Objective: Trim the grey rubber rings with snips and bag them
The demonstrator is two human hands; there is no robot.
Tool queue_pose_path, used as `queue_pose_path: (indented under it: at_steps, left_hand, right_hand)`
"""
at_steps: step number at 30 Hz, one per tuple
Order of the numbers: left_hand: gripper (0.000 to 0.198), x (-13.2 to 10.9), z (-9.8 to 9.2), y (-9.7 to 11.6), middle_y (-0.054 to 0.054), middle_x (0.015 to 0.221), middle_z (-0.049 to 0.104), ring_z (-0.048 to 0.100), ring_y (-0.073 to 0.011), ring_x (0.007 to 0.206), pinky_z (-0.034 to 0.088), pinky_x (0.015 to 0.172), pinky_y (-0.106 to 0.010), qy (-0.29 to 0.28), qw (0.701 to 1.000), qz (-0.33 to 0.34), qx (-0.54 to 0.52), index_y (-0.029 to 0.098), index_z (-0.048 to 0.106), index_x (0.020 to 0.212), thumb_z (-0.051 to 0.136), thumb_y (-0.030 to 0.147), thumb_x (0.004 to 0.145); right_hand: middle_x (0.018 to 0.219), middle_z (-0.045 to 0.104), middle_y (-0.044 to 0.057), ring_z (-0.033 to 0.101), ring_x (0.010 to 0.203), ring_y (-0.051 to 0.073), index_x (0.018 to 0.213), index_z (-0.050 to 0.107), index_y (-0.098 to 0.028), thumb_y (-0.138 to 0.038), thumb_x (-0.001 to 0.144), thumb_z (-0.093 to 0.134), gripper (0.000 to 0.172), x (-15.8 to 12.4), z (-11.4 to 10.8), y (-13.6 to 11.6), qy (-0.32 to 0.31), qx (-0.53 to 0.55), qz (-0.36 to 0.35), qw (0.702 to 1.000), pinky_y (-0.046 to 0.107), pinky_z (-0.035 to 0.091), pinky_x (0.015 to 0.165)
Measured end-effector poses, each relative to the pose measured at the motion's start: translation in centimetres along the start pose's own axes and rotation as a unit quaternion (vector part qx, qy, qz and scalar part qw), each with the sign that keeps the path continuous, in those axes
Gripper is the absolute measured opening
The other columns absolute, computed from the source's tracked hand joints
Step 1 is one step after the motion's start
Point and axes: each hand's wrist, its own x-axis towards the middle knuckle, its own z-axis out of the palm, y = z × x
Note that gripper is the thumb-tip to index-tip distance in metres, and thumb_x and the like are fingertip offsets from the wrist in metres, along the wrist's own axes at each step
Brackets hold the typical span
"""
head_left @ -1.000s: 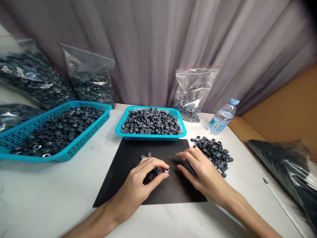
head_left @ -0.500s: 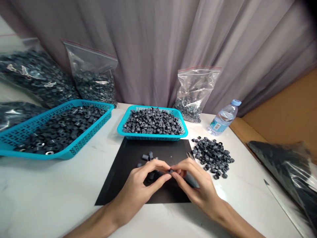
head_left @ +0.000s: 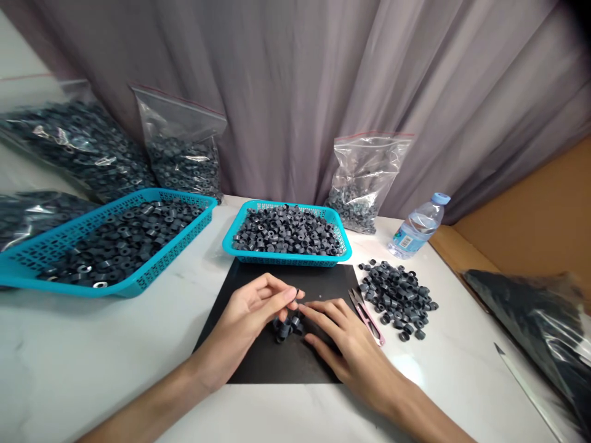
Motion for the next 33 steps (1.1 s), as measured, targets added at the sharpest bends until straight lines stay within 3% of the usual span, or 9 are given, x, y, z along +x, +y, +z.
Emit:
queue_pose_path:
  at_steps: [4,8,16,24,33]
  left_hand:
    - [0.022,-0.5,0.4,-0.2,0.000,0.092,0.072,0.059,-0.0116,0.082,0.047,0.076,-0.021,-0.032,0.999,-0.016,-0.037,0.021,0.066,0.105,0.071,0.036,0.090]
    - [0.025,-0.7,0.8,-0.6,-0.004,0.098,0.074,0.064,-0.0143,0.092,0.049,0.083,-0.023,-0.051,0.998,-0.020,-0.012,0.019,0.073,0.107,0.067,0.038,0.093]
    - [0.035,-0.5,0.5,-1.0,-0.006,0.118,0.075,0.067,-0.0211,0.115,0.047,0.102,-0.028,-0.059,0.997,-0.034,-0.021,0.022,0.071,0.120,0.075,0.035,0.087]
    - [0.033,-0.6,0.5,-1.6,-0.007,0.101,0.079,0.071,-0.0182,0.089,0.054,0.087,-0.028,-0.043,0.998,-0.001,0.047,0.018,0.072,0.117,0.070,0.038,0.090]
    - [0.029,-0.2,0.6,-2.6,-0.004,0.106,0.079,0.073,-0.0192,0.103,0.055,0.094,-0.027,-0.052,0.996,0.030,0.071,0.022,0.072,0.116,0.070,0.034,0.090]
  right_hand:
    - [0.113,0.066,0.008,0.058,0.100,0.027,0.126,0.058,-0.024,-0.029,0.098,0.062,0.029,0.4,1.1,-0.2,0.055,0.000,0.019,0.998,0.043,0.054,0.084]
    - [0.103,0.065,0.006,0.058,0.092,0.025,0.107,0.060,-0.023,-0.019,0.099,0.058,0.009,0.7,2.4,-0.3,0.087,-0.019,0.015,0.996,0.040,0.051,0.076]
    - [0.101,0.064,0.005,0.061,0.092,0.021,0.100,0.061,-0.022,-0.014,0.099,0.054,0.011,0.3,1.7,0.7,0.142,0.053,0.034,0.988,0.033,0.051,0.080]
    - [0.090,0.063,0.004,0.060,0.081,0.018,0.096,0.062,-0.020,-0.024,0.101,0.054,0.010,0.3,0.3,-0.1,0.164,0.170,0.089,0.968,0.029,0.048,0.071]
    - [0.088,0.061,0.003,0.059,0.081,0.017,0.094,0.061,-0.020,-0.024,0.100,0.055,0.009,0.2,0.5,0.1,0.157,0.164,0.107,0.968,0.028,0.046,0.071]
